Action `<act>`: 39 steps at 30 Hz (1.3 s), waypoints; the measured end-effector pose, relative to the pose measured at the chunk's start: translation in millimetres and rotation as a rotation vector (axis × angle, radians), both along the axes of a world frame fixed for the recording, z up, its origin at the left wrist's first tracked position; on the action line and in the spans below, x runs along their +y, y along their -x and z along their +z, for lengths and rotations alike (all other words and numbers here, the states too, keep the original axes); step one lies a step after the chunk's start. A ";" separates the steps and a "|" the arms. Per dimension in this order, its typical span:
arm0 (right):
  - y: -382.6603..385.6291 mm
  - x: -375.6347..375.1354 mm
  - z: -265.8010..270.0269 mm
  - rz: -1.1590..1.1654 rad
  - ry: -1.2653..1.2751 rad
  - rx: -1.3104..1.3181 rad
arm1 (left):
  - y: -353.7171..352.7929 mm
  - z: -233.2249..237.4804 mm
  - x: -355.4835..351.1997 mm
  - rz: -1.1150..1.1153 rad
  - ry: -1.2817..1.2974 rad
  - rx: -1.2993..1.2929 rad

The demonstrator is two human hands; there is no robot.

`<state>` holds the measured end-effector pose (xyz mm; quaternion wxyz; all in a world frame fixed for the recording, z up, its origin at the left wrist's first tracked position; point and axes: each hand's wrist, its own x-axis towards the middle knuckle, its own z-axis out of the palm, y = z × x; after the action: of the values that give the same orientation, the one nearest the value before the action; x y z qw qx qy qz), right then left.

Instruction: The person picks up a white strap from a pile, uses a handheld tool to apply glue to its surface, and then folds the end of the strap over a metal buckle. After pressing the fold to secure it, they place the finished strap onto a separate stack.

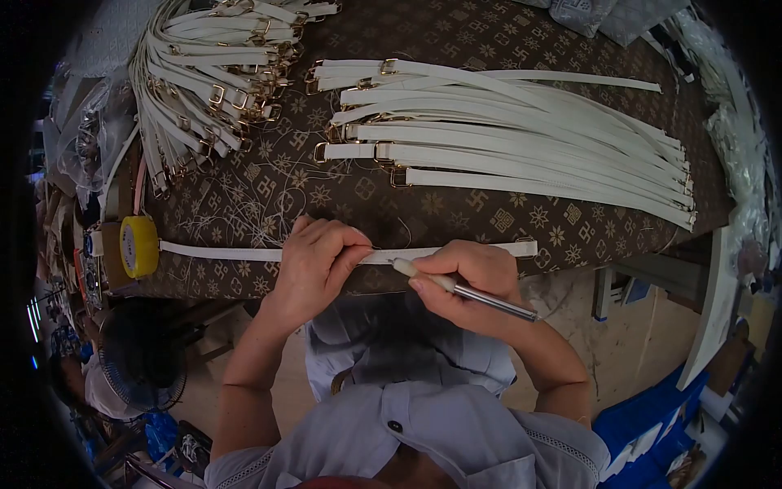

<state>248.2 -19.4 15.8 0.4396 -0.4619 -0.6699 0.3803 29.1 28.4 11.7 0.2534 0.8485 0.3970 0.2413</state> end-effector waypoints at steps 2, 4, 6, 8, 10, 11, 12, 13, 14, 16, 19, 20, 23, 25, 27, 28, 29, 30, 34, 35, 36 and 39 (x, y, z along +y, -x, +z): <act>4.1 1.7 -0.7 0.035 -0.080 0.005 | -0.6 -0.1 0.0 0.001 -0.007 -0.007; 6.8 4.1 -7.0 0.031 -0.047 -0.047 | -1.5 -0.5 0.1 0.000 -0.016 -0.013; 7.7 4.5 -11.1 0.019 -0.048 -0.040 | -2.1 -1.8 -0.2 0.006 -0.033 -0.029; 8.2 3.9 -13.2 0.006 -0.041 -0.033 | -2.6 -1.5 -0.5 0.012 -0.039 -0.026; 7.2 4.5 -13.7 -0.002 -0.067 -0.052 | -3.6 -2.1 0.1 0.008 -0.053 -0.029; 7.1 4.7 -14.0 -0.003 -0.066 -0.054 | -3.5 -2.7 0.0 0.010 -0.051 -0.032; 7.7 4.9 -14.3 0.000 -0.067 -0.059 | -3.3 -3.0 -0.1 0.013 -0.051 -0.035; 8.1 5.2 -14.6 0.003 -0.068 -0.064 | -3.4 -2.7 0.0 0.014 -0.051 -0.035; 8.2 5.5 -14.9 0.005 -0.068 -0.064 | -3.6 -2.1 0.1 0.012 -0.052 -0.029; 8.6 5.4 -15.2 -0.003 -0.085 -0.073 | -3.4 -2.0 -0.3 0.012 -0.052 -0.022; 9.2 5.9 -14.5 -0.001 -0.085 -0.067 | -3.4 -2.0 -0.4 0.014 -0.054 -0.024; 9.2 5.9 -14.3 -0.001 -0.085 -0.067 | -3.1 -1.7 -0.4 0.013 -0.051 -0.010; 9.3 6.1 -13.4 0.001 -0.084 -0.069 | -3.3 -2.7 -0.3 0.015 -0.055 -0.020; 9.3 6.2 -12.8 0.004 -0.080 -0.077 | -3.6 -3.3 -0.4 0.016 -0.060 -0.042; 8.5 6.7 -13.1 0.015 -0.092 -0.089 | -3.6 -3.5 -0.5 0.018 -0.057 -0.032; 8.1 6.9 -13.2 0.026 -0.104 -0.100 | -3.6 -3.7 -0.5 0.018 -0.057 -0.032; 8.2 6.9 -13.2 0.026 -0.104 -0.101 | -3.7 -3.9 -0.4 0.018 -0.056 -0.032; 8.2 6.9 -13.1 0.027 -0.102 -0.100 | -3.6 -4.0 -0.4 0.018 -0.056 -0.032; 8.3 6.9 -14.0 0.026 -0.106 -0.101 | -3.4 -3.8 -0.6 0.018 -0.055 -0.028; 8.7 6.9 -13.7 0.026 -0.105 -0.102 | -3.4 -3.9 -0.6 0.016 -0.056 -0.031; 9.5 7.0 -13.2 0.018 -0.101 -0.088 | -3.5 -4.1 -0.6 0.014 -0.058 -0.035; 10.6 7.3 -12.9 0.007 -0.105 -0.077 | -3.5 -4.2 -0.9 0.014 -0.053 -0.034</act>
<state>237.6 -12.0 2.9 0.4358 -0.4499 -0.7070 0.3284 32.6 27.5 7.6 0.2356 0.8478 0.3921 0.2682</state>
